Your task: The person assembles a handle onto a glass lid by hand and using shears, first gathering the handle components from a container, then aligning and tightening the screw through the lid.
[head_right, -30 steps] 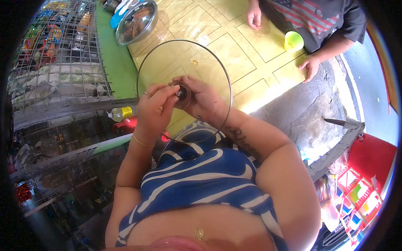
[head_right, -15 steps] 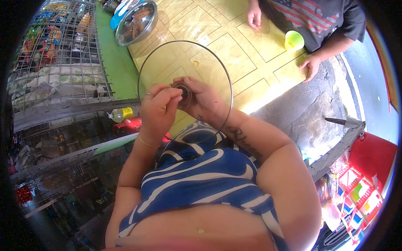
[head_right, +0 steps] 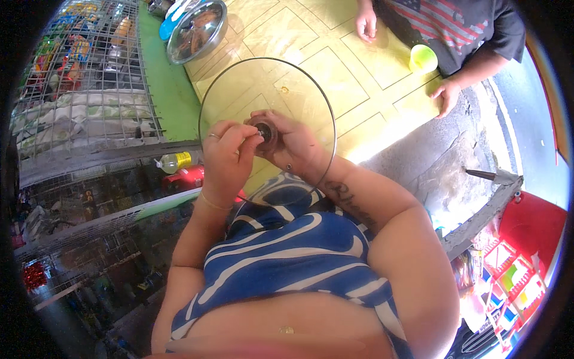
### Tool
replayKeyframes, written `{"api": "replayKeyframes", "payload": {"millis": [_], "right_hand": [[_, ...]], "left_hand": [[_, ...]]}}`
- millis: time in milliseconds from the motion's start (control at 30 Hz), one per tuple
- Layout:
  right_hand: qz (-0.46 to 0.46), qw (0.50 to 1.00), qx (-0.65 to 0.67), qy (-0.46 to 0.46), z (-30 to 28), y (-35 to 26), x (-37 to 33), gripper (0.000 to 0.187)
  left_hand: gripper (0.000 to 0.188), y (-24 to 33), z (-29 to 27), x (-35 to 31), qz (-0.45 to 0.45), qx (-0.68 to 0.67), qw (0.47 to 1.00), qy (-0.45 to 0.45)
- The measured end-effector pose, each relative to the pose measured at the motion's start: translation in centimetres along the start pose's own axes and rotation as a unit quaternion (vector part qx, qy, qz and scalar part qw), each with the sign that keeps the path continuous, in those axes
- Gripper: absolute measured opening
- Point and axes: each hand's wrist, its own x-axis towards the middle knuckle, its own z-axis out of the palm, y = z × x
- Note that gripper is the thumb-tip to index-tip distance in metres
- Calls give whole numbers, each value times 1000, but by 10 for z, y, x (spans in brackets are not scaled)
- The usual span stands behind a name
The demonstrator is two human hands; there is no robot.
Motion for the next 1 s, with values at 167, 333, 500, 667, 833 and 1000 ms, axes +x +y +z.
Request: {"api": "replayKeyframes", "payload": {"millis": [167,333,500,667,833,1000], "right_hand": [[-3,1000,5,-22,-12,0,2,31],[-4,1000,-13,10,-3,1,1,33],[5,999,-29,14,-8,-1,2,32],[-6,999,-32,17,-2,0,2,32],[-15,998,-53,33,3,0,2,31],[-7,999,-29,12,-1,2,1,30]], "left_hand": [[14,-2,4,-2,22,-18,1000,5],[16,0,4,-3,-4,-14,1000,11],[16,-9,7,-2,23,-36,999,11],[14,-4,4,-1,-16,-31,999,9],[14,-9,10,0,11,-48,999,14],[14,-2,3,0,-23,-30,999,17]]}}
